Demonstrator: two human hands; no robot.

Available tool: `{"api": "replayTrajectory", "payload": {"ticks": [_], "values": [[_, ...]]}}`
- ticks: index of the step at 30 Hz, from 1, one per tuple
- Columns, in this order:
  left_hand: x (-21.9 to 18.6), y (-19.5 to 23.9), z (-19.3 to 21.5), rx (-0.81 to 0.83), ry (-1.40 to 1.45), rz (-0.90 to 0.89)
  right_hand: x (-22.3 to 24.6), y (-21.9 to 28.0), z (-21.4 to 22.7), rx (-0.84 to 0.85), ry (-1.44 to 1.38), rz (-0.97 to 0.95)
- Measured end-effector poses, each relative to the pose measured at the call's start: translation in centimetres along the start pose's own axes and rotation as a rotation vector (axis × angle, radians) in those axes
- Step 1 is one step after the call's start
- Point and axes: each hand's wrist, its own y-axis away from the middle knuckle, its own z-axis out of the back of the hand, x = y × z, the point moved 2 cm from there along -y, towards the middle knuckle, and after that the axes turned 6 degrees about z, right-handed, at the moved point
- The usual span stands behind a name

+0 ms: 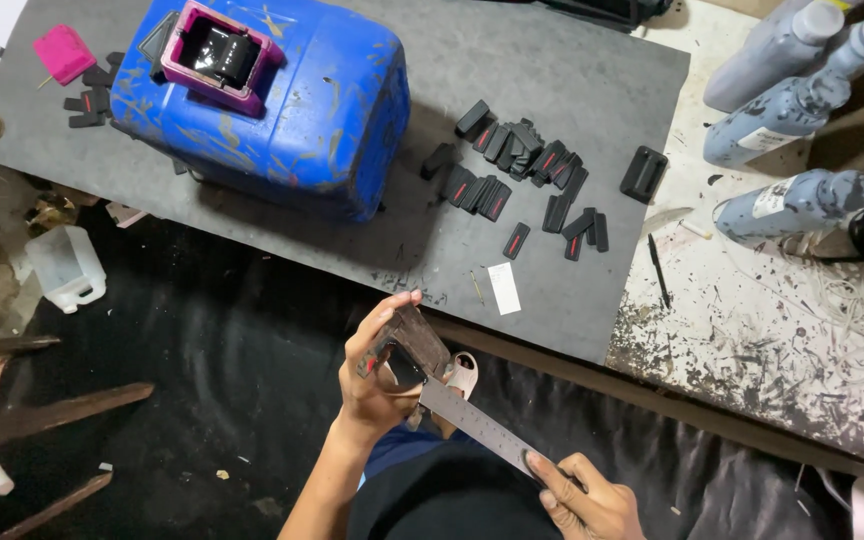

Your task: Measuring a component with a caliper and pouring edge dye into a machine reservoir

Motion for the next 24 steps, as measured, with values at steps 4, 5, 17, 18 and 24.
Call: {"api": "replayTrajectory", "payload": {"ticks": [4,5,17,18,24], "values": [[0.1,0.0,-0.1,0.0,-0.069,-0.023,0.1,-0.2,-0.1,0.003,-0.001,0.014],[0.1,0.0,0.0,0.001,-0.077,-0.028,0.1,-0.1,-0.2,-0.006,-0.005,-0.011],[-0.2,0.5,-0.8,0.047,-0.03,-0.029,0.4,-1.0,-0.4,-0.029,-0.016,0.064],[-0.3,0.6,-0.8,0.046,-0.033,-0.029,0.5,-1.0,-0.5,-0.028,-0.019,0.066],[-0.3,1.0,-1.0,0.004,-0.097,-0.029,0.7,-0.9,-0.8,-0.019,-0.02,0.027]]}}
